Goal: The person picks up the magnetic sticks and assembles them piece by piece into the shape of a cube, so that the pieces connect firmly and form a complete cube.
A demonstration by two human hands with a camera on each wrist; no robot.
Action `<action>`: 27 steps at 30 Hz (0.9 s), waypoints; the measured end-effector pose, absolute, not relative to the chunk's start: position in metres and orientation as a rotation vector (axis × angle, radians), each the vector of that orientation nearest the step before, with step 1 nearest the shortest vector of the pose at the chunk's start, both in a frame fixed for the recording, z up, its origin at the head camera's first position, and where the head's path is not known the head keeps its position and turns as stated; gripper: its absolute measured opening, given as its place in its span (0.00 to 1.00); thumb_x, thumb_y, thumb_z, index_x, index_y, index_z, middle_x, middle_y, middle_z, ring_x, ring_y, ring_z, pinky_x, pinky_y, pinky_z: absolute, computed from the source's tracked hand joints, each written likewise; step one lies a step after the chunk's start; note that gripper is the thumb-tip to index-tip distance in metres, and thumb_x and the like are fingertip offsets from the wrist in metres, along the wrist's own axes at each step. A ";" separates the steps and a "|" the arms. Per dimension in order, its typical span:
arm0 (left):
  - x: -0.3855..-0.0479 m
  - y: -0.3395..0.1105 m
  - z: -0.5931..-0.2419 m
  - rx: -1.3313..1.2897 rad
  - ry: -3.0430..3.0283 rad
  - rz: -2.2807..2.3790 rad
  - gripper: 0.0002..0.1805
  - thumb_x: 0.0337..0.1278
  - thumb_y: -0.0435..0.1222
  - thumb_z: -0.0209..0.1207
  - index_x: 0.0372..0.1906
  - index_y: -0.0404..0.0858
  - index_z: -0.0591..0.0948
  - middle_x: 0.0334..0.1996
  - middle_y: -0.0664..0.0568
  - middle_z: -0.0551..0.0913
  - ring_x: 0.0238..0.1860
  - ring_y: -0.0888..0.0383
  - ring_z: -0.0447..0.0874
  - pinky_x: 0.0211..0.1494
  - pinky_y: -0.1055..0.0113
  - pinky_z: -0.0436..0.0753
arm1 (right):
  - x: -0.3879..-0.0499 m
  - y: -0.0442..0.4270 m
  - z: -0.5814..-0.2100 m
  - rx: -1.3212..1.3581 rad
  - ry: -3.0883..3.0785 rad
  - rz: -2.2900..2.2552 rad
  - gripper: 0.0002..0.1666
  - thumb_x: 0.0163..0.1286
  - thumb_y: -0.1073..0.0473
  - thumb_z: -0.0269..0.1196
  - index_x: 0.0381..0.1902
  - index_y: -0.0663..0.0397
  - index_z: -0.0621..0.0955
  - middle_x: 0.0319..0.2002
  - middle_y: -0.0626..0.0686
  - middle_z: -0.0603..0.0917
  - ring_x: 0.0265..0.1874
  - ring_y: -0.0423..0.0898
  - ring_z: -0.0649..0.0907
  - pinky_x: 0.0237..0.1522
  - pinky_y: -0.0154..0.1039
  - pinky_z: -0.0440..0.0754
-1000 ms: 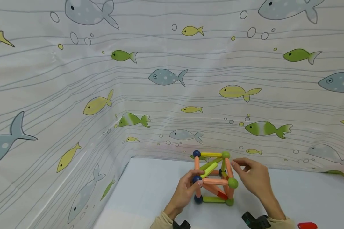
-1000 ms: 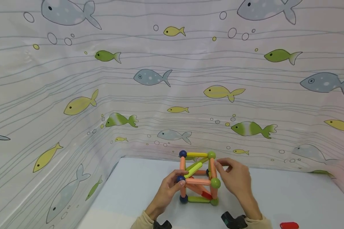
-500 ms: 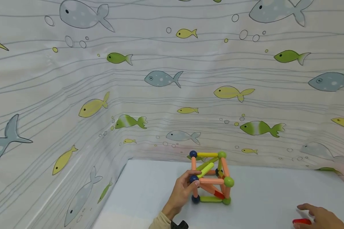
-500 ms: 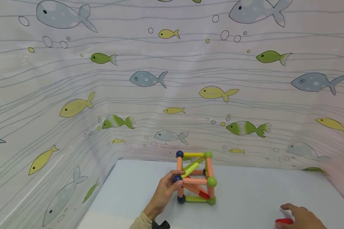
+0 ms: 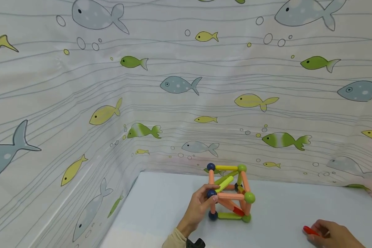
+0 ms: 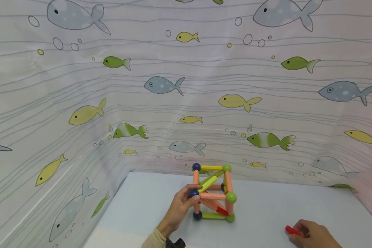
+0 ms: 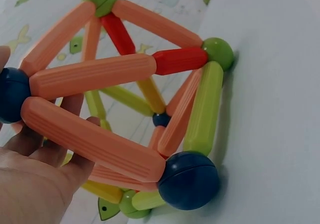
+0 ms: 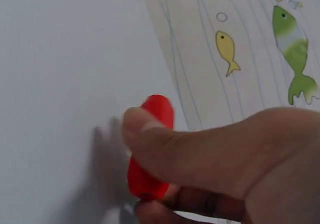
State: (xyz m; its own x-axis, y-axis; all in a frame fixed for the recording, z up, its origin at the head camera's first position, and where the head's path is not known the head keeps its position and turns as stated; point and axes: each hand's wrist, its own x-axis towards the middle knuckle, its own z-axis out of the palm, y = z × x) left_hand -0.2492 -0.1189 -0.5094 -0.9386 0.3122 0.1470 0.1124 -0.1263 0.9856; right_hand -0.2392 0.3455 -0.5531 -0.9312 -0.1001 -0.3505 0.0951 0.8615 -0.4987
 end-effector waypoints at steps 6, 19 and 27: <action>-0.251 -0.120 -0.509 0.461 1.997 2.212 0.21 0.77 0.38 0.61 0.69 0.40 0.78 0.68 0.42 0.78 0.62 0.55 0.82 0.62 0.68 0.84 | -0.254 0.292 -0.526 -0.141 2.828 -1.020 0.29 0.79 0.48 0.64 0.66 0.63 0.75 0.37 0.48 0.88 0.32 0.38 0.80 0.33 0.35 0.79; -0.250 -0.120 -0.513 0.467 1.960 2.224 0.22 0.76 0.37 0.62 0.69 0.40 0.77 0.70 0.42 0.77 0.64 0.55 0.81 0.64 0.68 0.83 | -0.293 0.198 -0.474 0.080 2.662 -1.739 0.38 0.80 0.37 0.60 0.75 0.54 0.71 0.43 0.46 0.92 0.38 0.38 0.81 0.40 0.33 0.78; -0.251 -0.120 -0.512 0.453 1.930 2.233 0.22 0.75 0.36 0.63 0.69 0.39 0.78 0.70 0.44 0.76 0.64 0.56 0.81 0.64 0.67 0.84 | -0.311 0.162 -0.459 0.167 2.624 -1.861 0.37 0.76 0.34 0.64 0.65 0.58 0.78 0.56 0.59 0.89 0.51 0.49 0.86 0.59 0.48 0.82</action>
